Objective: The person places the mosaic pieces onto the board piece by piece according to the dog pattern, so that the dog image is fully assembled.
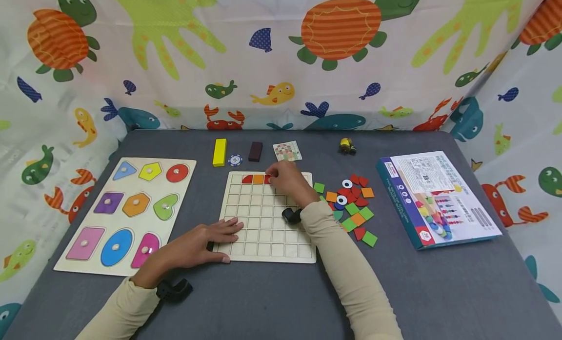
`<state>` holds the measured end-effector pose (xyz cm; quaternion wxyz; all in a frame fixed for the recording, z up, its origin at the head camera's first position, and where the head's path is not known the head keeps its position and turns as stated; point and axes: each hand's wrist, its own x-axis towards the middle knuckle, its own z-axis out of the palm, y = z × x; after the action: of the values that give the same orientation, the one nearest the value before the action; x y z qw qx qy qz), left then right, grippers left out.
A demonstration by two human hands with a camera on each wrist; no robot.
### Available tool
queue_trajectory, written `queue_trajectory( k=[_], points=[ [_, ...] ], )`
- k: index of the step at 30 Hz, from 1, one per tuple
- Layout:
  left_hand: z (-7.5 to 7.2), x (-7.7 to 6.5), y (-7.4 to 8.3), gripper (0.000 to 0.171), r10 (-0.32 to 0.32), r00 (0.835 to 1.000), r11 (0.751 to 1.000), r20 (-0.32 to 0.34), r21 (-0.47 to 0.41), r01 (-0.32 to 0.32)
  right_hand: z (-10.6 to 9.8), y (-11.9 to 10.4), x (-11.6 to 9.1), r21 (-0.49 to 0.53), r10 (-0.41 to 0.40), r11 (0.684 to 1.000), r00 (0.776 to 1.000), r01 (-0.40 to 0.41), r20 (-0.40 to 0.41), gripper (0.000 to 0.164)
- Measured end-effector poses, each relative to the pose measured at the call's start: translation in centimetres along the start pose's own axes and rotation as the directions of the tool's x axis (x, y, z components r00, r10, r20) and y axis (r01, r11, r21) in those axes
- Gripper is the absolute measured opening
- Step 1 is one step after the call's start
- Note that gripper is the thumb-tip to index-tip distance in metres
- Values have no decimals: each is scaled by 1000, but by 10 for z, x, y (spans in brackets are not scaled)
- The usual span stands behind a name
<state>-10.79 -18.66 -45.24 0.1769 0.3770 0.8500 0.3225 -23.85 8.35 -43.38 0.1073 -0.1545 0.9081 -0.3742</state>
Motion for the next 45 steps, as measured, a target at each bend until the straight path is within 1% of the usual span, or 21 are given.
queue_trajectory(
  k=[2,5,7,8,10,13,16,19,27,36,40,45],
  points=[
    [0,0,0,59,0,1000,1000,-1,5,0,-5,1,-3,38,14,999,999,-12,-38,21],
    [0,0,1,60,1,1000,1000,-2,5,-1,-15,5,-8,96,32,995,991,-19,-130,24],
    [0,1,1,60,4,1000,1000,-3,5,-4,-23,9,-12,114,25,993,986,-7,-162,25],
    [0,1,1,60,4,1000,1000,-4,6,-4,-27,11,-13,107,21,994,986,-3,-165,25],
    [-1,1,1,60,-3,1000,1000,-3,3,3,-34,16,-16,97,12,995,990,2,-143,26],
    [0,0,0,61,-8,1000,1000,-3,5,8,-41,23,-22,80,27,997,993,-18,-114,28],
    [0,0,0,61,-5,1000,1000,-5,8,5,-47,32,-29,55,47,998,993,-41,-111,30],
    [1,-1,0,61,0,1000,1000,-8,12,1,-53,41,-35,26,50,999,992,-47,-114,30],
    [2,0,-1,61,7,1000,1000,-9,22,-7,-72,61,-54,-21,86,996,994,-87,-70,29],
    [1,0,0,61,6,1000,1000,-10,5,-6,-97,84,-76,-83,55,995,998,-56,-14,29],
    [0,0,1,61,-5,1000,1000,-9,5,5,-103,94,-84,-95,41,995,999,-41,4,28],
    [1,-1,0,61,-1,1000,1000,-12,3,1,-106,102,-92,-119,21,993,1000,-19,19,27]
  ],
)
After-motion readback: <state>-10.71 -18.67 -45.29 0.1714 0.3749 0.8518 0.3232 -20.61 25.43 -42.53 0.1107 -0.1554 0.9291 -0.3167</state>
